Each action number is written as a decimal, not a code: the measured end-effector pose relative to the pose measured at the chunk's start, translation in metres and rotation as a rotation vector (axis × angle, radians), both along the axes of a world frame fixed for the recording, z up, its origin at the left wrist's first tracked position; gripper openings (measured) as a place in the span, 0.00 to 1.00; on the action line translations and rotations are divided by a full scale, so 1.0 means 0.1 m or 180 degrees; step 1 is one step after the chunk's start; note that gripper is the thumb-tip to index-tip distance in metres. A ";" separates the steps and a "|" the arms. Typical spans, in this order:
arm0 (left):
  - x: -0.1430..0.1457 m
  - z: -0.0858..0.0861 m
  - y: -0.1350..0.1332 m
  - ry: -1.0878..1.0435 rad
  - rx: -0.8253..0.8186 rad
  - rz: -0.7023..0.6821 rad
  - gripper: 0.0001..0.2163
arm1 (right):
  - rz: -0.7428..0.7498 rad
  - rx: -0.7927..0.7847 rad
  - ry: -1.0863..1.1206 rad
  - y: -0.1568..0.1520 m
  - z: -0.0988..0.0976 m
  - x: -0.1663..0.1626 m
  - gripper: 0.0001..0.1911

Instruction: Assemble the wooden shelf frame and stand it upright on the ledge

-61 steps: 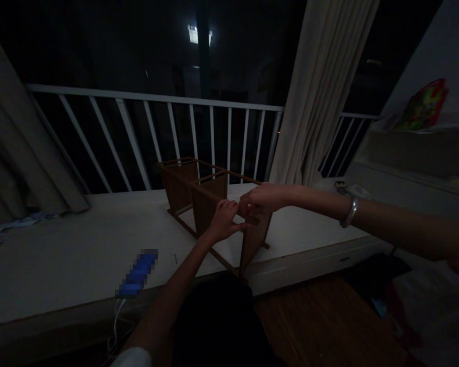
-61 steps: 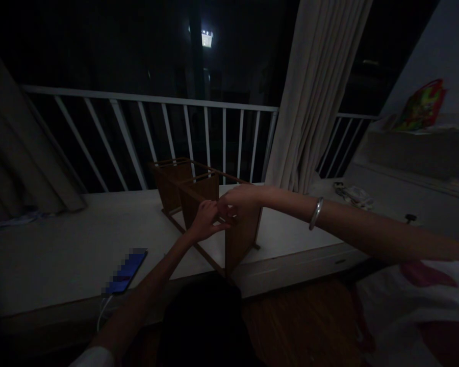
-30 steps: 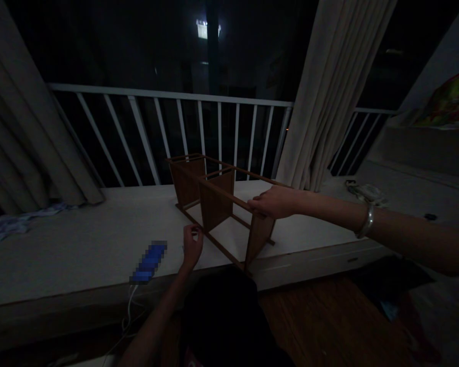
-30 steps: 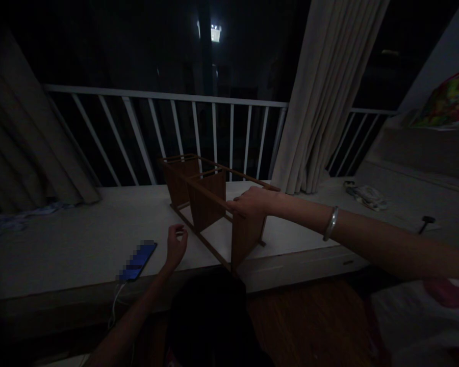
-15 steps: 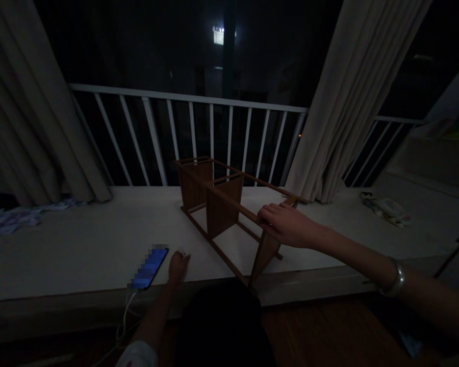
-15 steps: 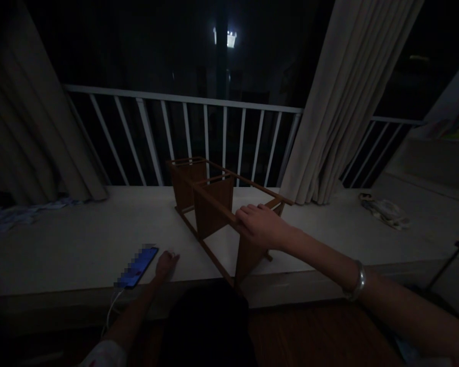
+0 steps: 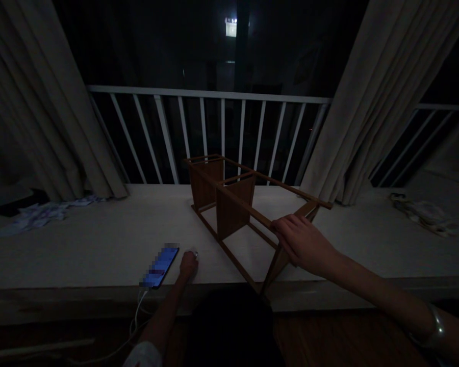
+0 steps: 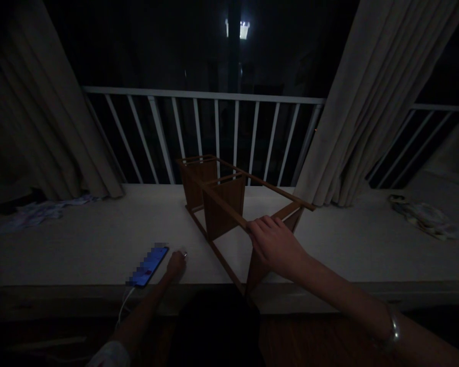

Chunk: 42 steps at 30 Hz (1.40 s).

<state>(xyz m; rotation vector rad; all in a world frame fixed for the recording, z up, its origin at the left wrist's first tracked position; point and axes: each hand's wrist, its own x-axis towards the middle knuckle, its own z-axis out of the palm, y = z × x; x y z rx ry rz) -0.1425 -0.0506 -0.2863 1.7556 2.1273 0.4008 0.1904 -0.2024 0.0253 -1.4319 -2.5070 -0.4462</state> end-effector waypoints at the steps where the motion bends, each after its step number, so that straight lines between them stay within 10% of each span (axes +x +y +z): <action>1: 0.00 0.01 -0.01 -0.0040 0.0040 -0.0030 0.04 | -0.0004 0.0001 0.0009 0.00 0.00 0.00 0.10; 14: 0.30 0.31 -0.43 -0.1199 0.0968 -0.0023 0.07 | -0.0021 -0.0037 0.0081 -0.05 0.00 0.01 0.10; 19: 0.78 1.00 -0.79 -0.2387 0.1975 -0.0360 0.09 | 0.0033 0.0364 0.0038 -0.18 0.06 -0.03 0.13; 27: 1.36 2.05 -1.51 -0.2380 0.2388 -0.1794 0.06 | 0.0606 0.0821 -0.0575 -0.55 0.02 -0.14 0.15; 42: 1.72 2.07 -2.01 -0.2255 0.2318 -0.2773 0.07 | 0.0220 -0.0946 0.0316 -0.96 -0.06 0.08 0.08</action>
